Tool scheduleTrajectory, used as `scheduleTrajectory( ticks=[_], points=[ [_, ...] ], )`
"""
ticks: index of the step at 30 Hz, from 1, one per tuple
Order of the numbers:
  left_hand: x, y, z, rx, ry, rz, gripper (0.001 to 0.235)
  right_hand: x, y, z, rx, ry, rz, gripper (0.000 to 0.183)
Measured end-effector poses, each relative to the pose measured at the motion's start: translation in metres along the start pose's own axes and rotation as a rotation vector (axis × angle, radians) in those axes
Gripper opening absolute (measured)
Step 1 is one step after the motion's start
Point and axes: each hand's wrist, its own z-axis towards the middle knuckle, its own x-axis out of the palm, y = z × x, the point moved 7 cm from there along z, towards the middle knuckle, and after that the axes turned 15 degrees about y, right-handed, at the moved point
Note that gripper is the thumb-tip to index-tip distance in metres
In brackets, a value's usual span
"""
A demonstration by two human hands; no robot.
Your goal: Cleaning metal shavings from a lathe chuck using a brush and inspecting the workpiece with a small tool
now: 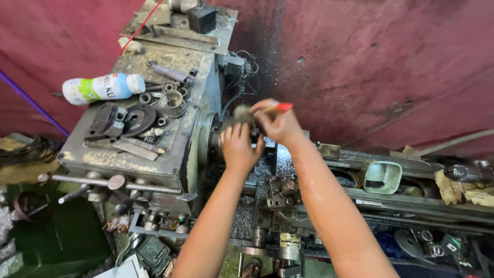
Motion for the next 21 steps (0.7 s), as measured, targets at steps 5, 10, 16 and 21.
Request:
scheduleTrajectory(
  ticks=[5, 10, 16, 21],
  points=[
    [0.005, 0.003, -0.055, -0.001, -0.096, 0.009, 0.035, 0.041, 0.042, 0.009, -0.048, 0.210, 0.101, 0.010],
    [0.013, 0.008, -0.102, 0.059, -0.186, -0.036, 0.030, 0.043, 0.010, 0.016, -0.007, 0.174, -0.052, 0.010],
    [0.021, 0.013, -0.146, 0.131, -0.197, -0.031, 0.033, 0.027, -0.004, 0.012, 0.183, 0.093, -0.245, 0.010],
    [0.013, 0.014, -0.154, 0.090, -0.091, -0.065, 0.029, 0.030, 0.004, -0.001, 0.090, 0.103, -0.025, 0.010]
  ],
)
